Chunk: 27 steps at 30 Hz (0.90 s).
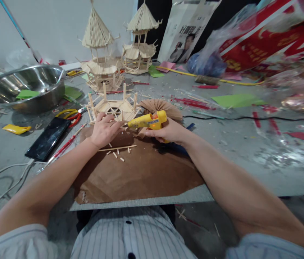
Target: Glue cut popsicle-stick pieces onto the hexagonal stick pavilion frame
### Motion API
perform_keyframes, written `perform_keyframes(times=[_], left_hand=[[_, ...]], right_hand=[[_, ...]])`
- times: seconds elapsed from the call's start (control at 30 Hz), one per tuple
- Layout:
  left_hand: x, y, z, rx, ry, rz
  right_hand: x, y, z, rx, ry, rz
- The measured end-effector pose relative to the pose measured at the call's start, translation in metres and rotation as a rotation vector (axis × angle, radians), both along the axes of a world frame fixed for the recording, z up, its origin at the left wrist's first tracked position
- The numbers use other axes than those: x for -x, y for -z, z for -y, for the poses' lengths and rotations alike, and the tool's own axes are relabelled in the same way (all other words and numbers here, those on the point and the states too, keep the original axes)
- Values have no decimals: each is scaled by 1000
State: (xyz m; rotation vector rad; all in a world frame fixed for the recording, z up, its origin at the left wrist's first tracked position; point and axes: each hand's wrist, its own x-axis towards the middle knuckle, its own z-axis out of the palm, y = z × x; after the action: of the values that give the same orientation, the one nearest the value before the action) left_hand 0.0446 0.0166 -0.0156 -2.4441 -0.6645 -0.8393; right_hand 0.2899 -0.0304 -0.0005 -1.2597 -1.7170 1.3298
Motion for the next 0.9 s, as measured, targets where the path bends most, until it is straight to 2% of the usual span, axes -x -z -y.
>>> perform_keyframes(times=[0.4,0.6,0.9], left_hand=[[-1,-1,0,-82,-24,-22],[-1,-1,0,-51,-42,-32],[-1,-1,0,-66,-30,-15]], right_hand=[[-1,-3,4,-45,-37,49],[0,-2,4,-118,-41,88],[0,-2,4,-96,3,76]])
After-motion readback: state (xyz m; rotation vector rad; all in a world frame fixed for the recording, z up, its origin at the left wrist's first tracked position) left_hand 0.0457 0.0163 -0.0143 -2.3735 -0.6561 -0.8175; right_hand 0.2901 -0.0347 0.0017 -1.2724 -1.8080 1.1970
